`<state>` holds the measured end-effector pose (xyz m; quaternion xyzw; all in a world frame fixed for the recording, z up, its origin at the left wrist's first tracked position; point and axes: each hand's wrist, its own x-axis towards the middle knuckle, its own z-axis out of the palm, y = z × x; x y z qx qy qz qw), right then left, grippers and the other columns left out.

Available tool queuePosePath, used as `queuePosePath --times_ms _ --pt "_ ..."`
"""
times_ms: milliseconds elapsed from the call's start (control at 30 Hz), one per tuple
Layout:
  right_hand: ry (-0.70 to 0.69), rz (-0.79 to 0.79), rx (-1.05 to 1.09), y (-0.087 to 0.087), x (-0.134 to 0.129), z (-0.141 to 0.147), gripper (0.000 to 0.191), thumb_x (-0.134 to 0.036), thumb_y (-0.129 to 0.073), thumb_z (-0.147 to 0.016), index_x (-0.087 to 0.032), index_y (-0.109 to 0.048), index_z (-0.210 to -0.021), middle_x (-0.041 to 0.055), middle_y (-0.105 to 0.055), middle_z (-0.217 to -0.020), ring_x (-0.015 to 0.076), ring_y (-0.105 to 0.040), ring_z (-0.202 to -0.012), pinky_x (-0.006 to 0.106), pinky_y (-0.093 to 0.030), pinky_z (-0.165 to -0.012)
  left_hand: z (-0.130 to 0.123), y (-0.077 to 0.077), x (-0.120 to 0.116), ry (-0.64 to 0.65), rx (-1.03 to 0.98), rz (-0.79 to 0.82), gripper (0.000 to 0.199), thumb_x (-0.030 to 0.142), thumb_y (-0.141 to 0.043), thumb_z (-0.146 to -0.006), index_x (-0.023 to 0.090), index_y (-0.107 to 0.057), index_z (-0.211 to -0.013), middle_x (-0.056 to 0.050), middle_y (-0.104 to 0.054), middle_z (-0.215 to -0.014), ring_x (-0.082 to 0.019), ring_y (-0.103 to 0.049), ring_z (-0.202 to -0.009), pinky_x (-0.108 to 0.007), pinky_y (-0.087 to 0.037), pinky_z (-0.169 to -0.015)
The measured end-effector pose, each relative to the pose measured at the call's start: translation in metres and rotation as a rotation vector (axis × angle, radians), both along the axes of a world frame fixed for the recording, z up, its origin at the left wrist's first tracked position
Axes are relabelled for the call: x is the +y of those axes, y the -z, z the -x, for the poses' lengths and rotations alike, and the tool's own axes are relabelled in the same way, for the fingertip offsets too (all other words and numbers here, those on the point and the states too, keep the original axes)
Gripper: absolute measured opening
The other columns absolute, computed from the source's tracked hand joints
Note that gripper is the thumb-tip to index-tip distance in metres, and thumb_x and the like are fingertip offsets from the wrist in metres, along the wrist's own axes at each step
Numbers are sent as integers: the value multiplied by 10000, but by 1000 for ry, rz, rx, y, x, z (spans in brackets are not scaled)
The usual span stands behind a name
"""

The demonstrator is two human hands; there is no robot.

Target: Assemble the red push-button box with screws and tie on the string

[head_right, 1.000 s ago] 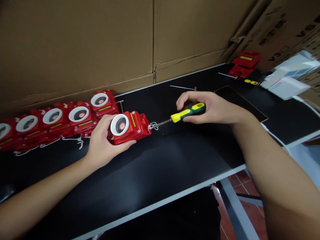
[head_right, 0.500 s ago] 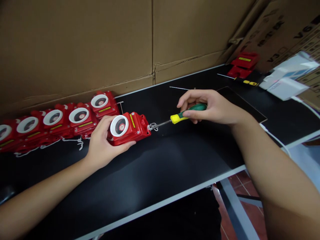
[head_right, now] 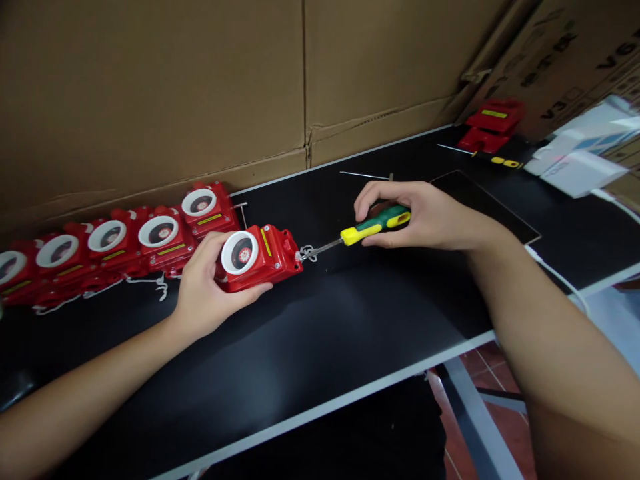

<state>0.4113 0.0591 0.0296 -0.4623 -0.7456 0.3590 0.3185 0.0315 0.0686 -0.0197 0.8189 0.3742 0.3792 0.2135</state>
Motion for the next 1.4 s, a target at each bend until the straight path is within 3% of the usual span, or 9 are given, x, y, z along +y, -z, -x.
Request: queuePosePath --times_ms 300,433,633,733,833,900,1000,1233,1400 --pt "73 70 72 -4 -6 4 459 -523 -1046 -753 -217 -800 -991 63 -794 -914 193 -756 -827 323 -626 -760 1 -1 0 -7 23 3 643 485 -1004 -810 238 -688 -1314 -82 -774 -1246 -298 -742 -1125 -436 -632 -1000" --pt "69 119 111 -6 -7 7 459 -512 -1023 -796 -200 -799 -1048 73 -797 -865 176 -728 -718 259 -587 -555 1 0 1 5 17 -16 628 466 -1002 -818 240 -685 -1310 -75 -774 -1237 -287 -740 -1111 -428 -629 -988" --pt "94 159 94 0 -7 10 406 -564 -973 -859 -210 -778 -886 -3 -697 -706 92 -589 -486 230 -485 -446 1 -1 1 21 23 -22 625 438 -1014 -806 238 -682 -1297 -68 -773 -1220 -282 -745 -1092 -414 -628 -959" --pt "71 156 46 2 -4 8 432 -624 -963 -849 -237 -772 -849 12 -713 -758 128 -634 -562 277 -510 -498 0 -1 0 28 6 -28 628 418 -1020 -803 233 -683 -1299 -63 -775 -1221 -273 -747 -1092 -400 -628 -956" --pt "-4 50 28 2 -2 6 393 -561 -1033 -768 -273 -792 -882 53 -765 -979 220 -742 -856 367 -623 -735 1 -1 -1 15 13 -25 645 423 -1024 -799 235 -685 -1314 -67 -779 -1239 -280 -751 -1115 -404 -629 -967" --pt "-34 18 6 0 -2 4 339 -504 -1027 -787 -288 -789 -894 57 -759 -1019 244 -741 -926 407 -622 -822 1 -1 -1 4 26 -24 653 435 -1024 -801 235 -685 -1323 -70 -781 -1250 -285 -754 -1125 -411 -631 -977" --pt "-36 52 5 -2 -4 3 296 -478 -1000 -829 -291 -784 -907 54 -757 -968 238 -734 -871 412 -614 -797 2 -1 0 8 28 -36 659 435 -1024 -807 231 -681 -1331 -71 -782 -1257 -285 -757 -1130 -408 -632 -980" --pt "78 25 64 -1 -8 5 420 -534 -1052 -744 -264 -822 -968 37 -793 -931 194 -773 -841 327 -645 -770 0 -1 0 20 29 -58 659 430 -1026 -811 225 -678 -1332 -65 -781 -1243 -278 -756 -1118 -395 -627 -979" --pt "61 182 55 1 -10 5 456 -599 -993 -810 -233 -815 -1016 43 -792 -848 149 -675 -613 276 -536 -489 0 2 0 38 -3 -47 660 378 -1046 -780 224 -680 -1307 -57 -770 -1219 -266 -746 -1094 -378 -622 -955"
